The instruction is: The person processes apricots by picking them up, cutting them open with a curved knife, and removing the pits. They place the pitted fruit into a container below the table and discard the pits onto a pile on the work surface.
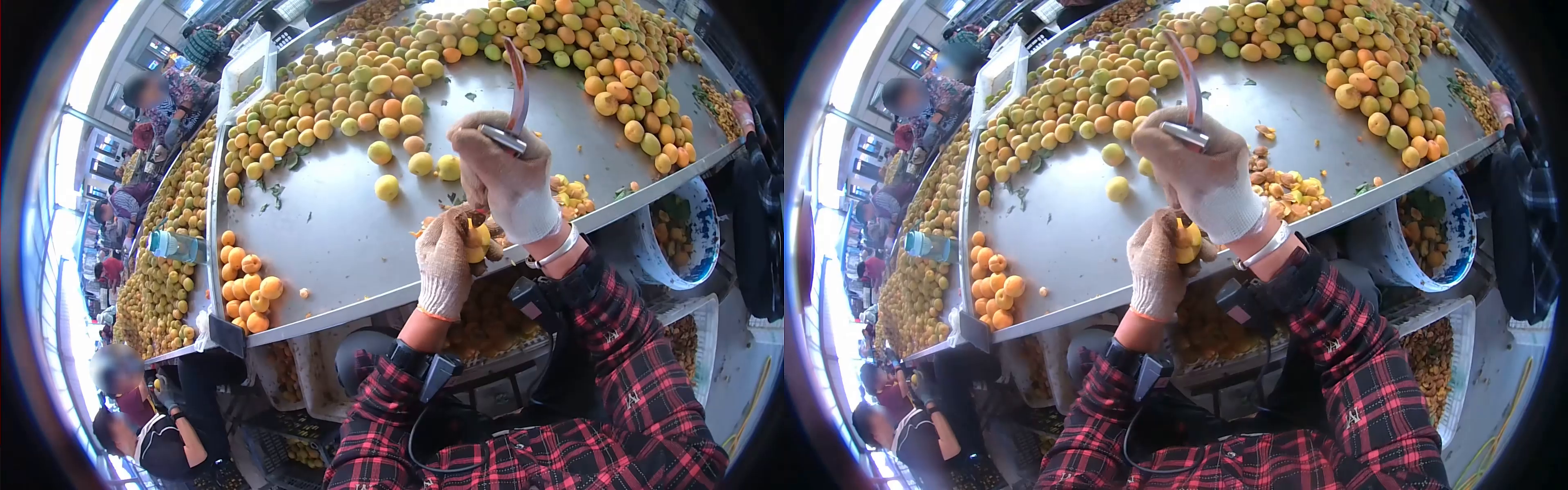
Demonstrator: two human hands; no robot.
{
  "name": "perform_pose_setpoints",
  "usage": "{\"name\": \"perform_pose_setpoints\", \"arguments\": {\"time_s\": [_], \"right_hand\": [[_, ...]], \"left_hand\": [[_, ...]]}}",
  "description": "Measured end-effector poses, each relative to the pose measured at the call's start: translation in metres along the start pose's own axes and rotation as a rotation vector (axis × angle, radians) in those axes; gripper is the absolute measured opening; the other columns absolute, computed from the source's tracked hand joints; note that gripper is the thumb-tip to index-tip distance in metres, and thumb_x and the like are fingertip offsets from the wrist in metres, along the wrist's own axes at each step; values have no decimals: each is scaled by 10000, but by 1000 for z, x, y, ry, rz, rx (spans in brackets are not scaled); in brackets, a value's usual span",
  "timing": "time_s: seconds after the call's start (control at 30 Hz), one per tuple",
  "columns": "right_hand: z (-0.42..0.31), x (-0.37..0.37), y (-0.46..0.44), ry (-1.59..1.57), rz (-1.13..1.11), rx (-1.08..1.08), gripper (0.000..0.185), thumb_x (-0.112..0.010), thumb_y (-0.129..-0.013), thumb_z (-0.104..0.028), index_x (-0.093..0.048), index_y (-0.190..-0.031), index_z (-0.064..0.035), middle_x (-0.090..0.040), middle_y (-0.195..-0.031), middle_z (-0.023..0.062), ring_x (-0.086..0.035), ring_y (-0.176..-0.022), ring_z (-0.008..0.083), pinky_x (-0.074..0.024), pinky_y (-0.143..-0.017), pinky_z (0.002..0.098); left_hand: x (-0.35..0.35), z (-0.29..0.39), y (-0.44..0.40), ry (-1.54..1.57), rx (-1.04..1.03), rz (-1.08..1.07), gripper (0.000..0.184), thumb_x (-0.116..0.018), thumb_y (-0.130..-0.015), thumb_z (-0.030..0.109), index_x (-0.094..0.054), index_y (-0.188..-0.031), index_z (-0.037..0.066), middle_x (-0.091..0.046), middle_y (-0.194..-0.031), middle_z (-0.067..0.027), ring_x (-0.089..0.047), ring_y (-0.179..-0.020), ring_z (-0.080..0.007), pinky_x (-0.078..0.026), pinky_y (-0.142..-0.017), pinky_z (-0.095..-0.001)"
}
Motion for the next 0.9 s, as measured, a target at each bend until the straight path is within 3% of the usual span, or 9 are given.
{"name": "perform_pose_setpoints", "arguments": {"time_s": [0.23, 0.33, 0.47, 0.53, 0.6, 0.67, 0.73, 0.83, 0.9], "right_hand": [[8, -5, 4, 5, -80, -43, 147, -677, -914, -90, -654, -1033, -6, -613, -785, -27, -492, -606, 4, -359, -492, 167], [11, -6, 8, 56, -51, -54, 141, -678, -917, -94, -660, -1032, -14, -621, -807, -27, -503, -620, 8, -372, -510, 167], [5, -10, 9, 219, -76, 168, 133, -672, -923, -109, -654, -1021, -21, -612, -732, -14, -499, -561, 29, -364, -466, 190], [11, -2, 0, -92, -56, -102, 137, -650, -939, -152, -636, -978, -21, -554, -629, -13, -454, -483, 44, -339, -426, 210], [4, -3, -3, -141, -76, -122, 154, -631, -944, -178, -614, -932, -26, -460, -547, -17, -382, -412, 64, -296, -389, 227], [2, -7, -1, -139, -111, -176, 173, -512, -990, -181, -586, -936, -35, -349, -493, -34, -303, -388, 67, -256, -379, 239], [6, -6, 0, -132, -137, -199, 180, -511, -994, -199, -578, -942, -40, -348, -497, -41, -296, -386, 68, -256, -378, 240], [7, -8, 0, -273, -171, -219, 143, -582, -954, -174, -607, -907, -41, -399, -517, -22, -349, -390, 69, -272, -376, 228], [8, -4, -2, -323, -33, -217, 149, -578, -960, -178, -604, -902, -44, -386, -516, -24, -340, -388, 72, -270, -372, 232]], "left_hand": [[16, -17, -13, -112, -170, 67, 251, -553, -983, 225, -630, -1000, -13, -613, -779, -82, -607, -590, -159, -498, -495, -284], [10, -2, -8, -283, -412, 70, 253, -532, -997, 214, -637, -973, -15, -604, -763, -62, -589, -585, -134, -480, -501, -267], [13, -8, -10, -179, -192, 47, 265, -512, -1004, 211, -643, -950, -13, -603, -748, -56, -598, -613, -135, -479, -517, -268], [11, -7, -9, -168, -168, 18, 266, -507, -1001, 209, -643, -941, -12, -614, -736, -62, -604, -625, -147, -476, -524, -270], [8, -2, -6, -143, -173, 4, 256, -509, -998, 199, -646, -935, -9, -621, -742, -64, -600, -631, -152, -475, -538, -270], [9, -2, -4, -112, -179, -6, 247, -512, -994, 188, -649, -929, -6, -628, -748, -67, -597, -638, -156, -474, -553, -270], [9, 6, 0, -347, -360, -41, 268, -527, -985, 202, -678, -1022, -16, -666, -825, -42, -576, -730, -85, -480, -687, -256], [11, 5, 3, -258, -199, -43, 271, -513, -985, 193, -681, -1019, -18, -676, -849, -48, -578, -743, -88, -481, -704, -257], [12, 5, 3, -216, -222, -25, 273, -510, -984, 190, -680, -1021, -20, -678, -856, -48, -580, -749, -93, -482, -710, -259]]}}
Point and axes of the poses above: each hand's wrist, its own y-axis away from the middle knuckle, its own x-axis out of the back of the hand, z = x × y, the point moved 5 cm from there along -y, towards the middle knuckle
